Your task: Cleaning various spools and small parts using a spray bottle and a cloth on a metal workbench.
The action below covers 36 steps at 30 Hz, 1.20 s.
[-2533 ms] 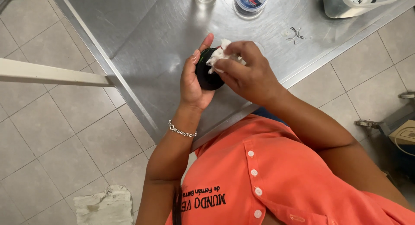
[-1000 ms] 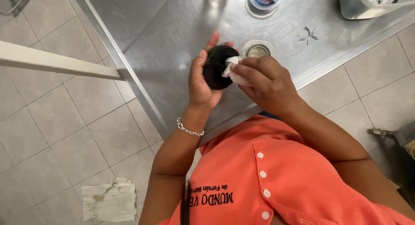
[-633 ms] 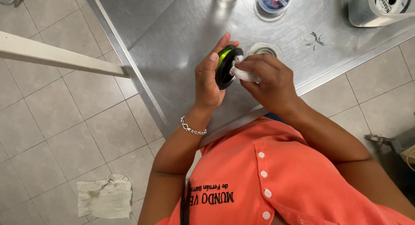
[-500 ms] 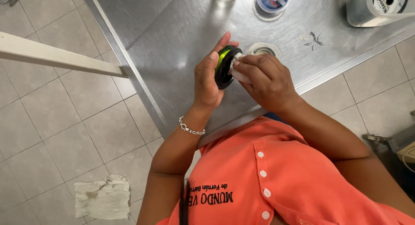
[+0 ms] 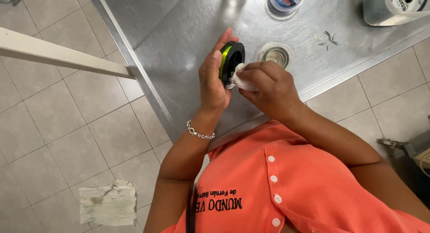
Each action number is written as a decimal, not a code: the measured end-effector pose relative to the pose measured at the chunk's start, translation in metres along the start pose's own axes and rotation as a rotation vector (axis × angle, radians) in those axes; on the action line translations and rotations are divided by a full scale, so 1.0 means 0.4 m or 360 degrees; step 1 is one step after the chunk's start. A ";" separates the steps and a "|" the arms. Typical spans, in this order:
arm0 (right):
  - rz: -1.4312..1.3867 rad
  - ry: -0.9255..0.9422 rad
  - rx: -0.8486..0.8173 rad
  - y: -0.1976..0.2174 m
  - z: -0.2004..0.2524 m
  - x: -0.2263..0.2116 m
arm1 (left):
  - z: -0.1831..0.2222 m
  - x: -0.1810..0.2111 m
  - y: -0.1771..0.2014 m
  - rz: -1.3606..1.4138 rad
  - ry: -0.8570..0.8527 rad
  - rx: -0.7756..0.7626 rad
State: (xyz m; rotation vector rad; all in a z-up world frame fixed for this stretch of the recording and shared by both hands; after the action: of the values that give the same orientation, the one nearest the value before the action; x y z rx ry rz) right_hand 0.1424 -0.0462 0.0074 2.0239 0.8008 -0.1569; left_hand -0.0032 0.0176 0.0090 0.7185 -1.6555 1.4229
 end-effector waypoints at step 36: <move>-0.0327 0.0291 -0.0019 0.007 -0.034 -0.003 | -0.044 -0.022 0.035 0.0694 0.0292 0.0042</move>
State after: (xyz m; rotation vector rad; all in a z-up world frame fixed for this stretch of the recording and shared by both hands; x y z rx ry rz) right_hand 0.1403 -0.0370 0.0175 1.9618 1.1225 -0.0837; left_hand -0.0068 0.0369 -0.0052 0.2333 -1.7139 1.7561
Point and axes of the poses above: each hand's wrist, its own z-axis away from the middle knuckle, its own y-axis out of the back of the hand, x = y × z, the point moved 1 cm from there along -z, towards the middle knuckle
